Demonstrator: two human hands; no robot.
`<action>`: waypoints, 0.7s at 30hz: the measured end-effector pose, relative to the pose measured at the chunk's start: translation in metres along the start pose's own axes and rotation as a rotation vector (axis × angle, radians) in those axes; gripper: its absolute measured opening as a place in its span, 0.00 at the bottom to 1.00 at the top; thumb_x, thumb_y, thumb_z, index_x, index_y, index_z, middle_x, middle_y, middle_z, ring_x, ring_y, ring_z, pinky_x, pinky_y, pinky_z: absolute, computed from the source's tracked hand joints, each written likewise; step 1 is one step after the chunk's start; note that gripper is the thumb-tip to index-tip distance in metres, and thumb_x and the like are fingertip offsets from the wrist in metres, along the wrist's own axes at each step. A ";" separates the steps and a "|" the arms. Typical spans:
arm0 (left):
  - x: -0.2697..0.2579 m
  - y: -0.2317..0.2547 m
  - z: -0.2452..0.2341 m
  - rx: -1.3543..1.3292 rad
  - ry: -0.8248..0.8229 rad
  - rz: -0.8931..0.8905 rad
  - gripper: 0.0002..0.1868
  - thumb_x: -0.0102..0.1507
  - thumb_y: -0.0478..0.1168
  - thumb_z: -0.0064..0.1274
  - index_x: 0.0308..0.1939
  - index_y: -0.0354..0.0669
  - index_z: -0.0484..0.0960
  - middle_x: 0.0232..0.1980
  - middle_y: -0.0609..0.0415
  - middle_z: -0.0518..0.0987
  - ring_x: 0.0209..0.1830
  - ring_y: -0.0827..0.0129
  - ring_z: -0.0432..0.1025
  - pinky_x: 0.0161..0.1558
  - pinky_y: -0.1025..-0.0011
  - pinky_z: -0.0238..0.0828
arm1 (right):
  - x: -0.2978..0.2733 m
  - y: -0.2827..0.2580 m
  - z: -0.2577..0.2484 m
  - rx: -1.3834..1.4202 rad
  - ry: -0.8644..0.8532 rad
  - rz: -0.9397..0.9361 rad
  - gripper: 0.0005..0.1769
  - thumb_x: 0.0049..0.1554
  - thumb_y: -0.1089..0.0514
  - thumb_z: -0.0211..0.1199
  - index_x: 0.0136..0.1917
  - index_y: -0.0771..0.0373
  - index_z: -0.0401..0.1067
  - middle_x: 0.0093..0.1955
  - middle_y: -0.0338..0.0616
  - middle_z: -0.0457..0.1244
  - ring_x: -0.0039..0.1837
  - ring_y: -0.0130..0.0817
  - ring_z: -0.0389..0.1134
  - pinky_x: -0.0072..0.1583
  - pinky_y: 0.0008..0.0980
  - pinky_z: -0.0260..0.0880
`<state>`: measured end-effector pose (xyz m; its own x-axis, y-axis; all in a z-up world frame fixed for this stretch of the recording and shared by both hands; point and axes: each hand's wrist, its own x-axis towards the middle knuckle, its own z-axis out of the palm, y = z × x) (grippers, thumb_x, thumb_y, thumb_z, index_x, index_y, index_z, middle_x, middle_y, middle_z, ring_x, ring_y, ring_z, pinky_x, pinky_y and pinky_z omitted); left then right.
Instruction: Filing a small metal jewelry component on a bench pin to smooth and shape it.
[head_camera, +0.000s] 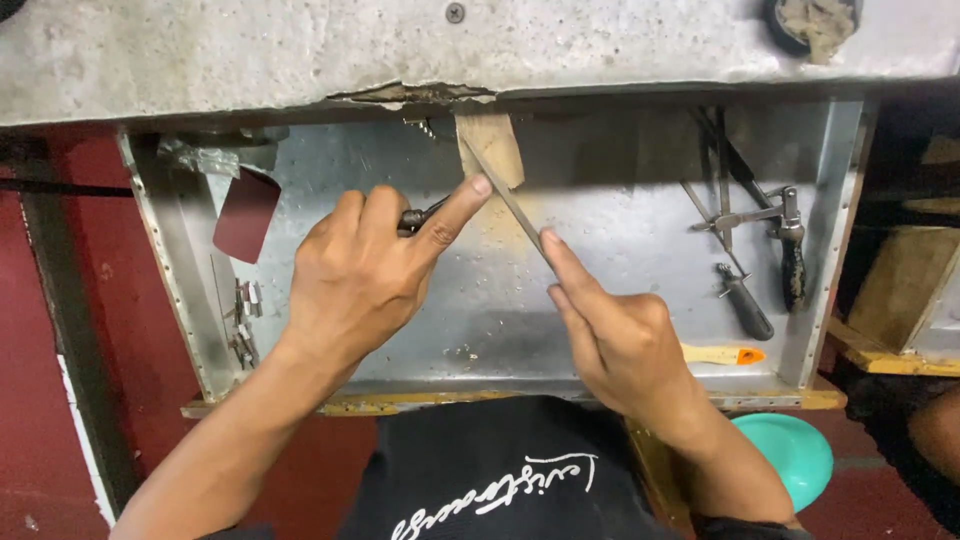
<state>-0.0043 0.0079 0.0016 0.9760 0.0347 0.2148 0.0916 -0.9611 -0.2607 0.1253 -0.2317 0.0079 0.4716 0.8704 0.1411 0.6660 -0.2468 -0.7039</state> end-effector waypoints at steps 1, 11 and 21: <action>0.001 0.001 0.000 0.002 0.008 0.000 0.39 0.73 0.31 0.45 0.83 0.74 0.55 0.33 0.61 0.58 0.26 0.70 0.54 0.21 0.75 0.55 | -0.008 0.007 0.000 -0.006 0.005 -0.004 0.27 0.64 0.70 0.59 0.75 0.70 0.61 0.72 0.50 0.65 0.25 0.25 0.49 0.30 0.28 0.55; 0.012 0.007 -0.031 -0.863 -0.235 -0.289 0.37 0.68 0.35 0.48 0.80 0.62 0.57 0.41 0.52 0.67 0.31 0.61 0.66 0.30 0.63 0.69 | -0.019 0.021 0.000 -0.033 0.136 0.060 0.23 0.64 0.64 0.62 0.71 0.67 0.68 0.57 0.43 0.73 0.27 0.27 0.47 0.32 0.28 0.56; 0.019 0.010 -0.051 -1.461 -0.352 -0.387 0.27 0.73 0.43 0.33 0.78 0.51 0.57 0.69 0.46 0.77 0.56 0.63 0.82 0.56 0.68 0.73 | -0.038 0.026 0.042 0.414 0.349 0.282 0.19 0.62 0.64 0.61 0.66 0.69 0.71 0.27 0.39 0.61 0.27 0.24 0.59 0.33 0.21 0.63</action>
<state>0.0056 -0.0147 0.0510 0.9538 0.1945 -0.2291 0.2794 -0.2936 0.9142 0.1008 -0.2535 -0.0450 0.8056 0.5870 0.0801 0.2405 -0.2004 -0.9497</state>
